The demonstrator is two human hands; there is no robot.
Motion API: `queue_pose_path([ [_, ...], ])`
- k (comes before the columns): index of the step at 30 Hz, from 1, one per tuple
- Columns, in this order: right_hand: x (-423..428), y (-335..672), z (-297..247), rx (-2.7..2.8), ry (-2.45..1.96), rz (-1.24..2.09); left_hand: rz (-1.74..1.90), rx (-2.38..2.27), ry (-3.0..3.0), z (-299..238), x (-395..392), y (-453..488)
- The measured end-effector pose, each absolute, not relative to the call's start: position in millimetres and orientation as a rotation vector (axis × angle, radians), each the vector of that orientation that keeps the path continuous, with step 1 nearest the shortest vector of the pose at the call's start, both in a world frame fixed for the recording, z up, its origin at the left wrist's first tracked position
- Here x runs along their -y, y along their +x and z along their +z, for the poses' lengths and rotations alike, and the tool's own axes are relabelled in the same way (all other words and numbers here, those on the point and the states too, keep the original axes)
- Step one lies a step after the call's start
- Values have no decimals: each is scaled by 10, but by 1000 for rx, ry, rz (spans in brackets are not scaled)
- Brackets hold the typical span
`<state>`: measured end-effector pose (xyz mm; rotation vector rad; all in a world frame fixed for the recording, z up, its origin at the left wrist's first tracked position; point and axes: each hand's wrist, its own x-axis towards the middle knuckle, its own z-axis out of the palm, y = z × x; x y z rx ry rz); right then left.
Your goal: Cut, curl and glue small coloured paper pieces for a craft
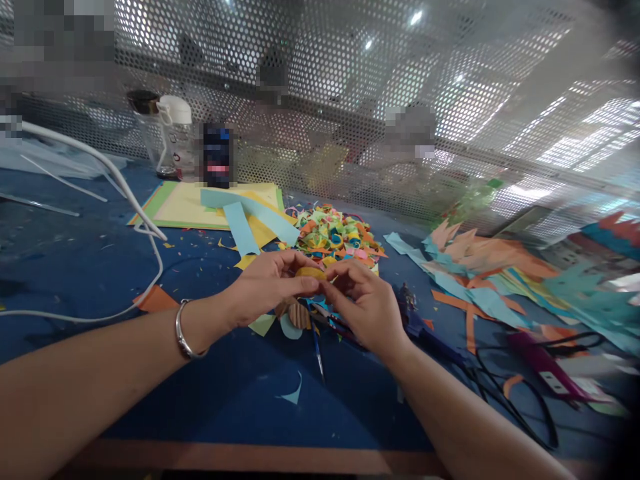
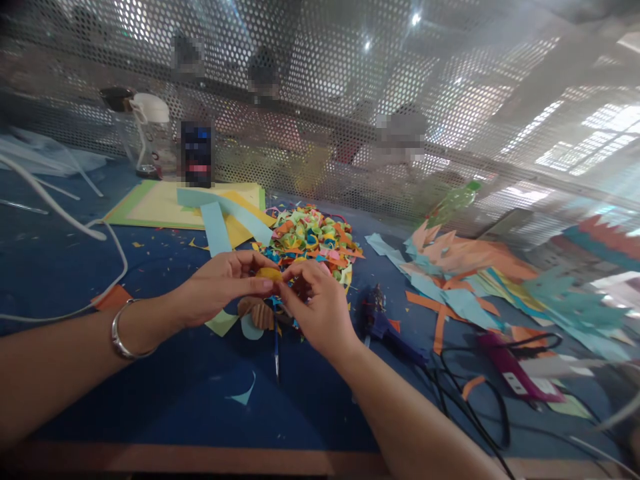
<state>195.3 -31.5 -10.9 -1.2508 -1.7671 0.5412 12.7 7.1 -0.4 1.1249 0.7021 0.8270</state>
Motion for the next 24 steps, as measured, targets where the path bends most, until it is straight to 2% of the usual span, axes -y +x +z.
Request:
queue_pose_path([
  [10,272,1956,-100,1573,-1222,887,947,-739,1362,-121,-93,143],
  [24,243,1981,-102,1583,-1234,969,965,-786,1495,-144,-127,123],
])
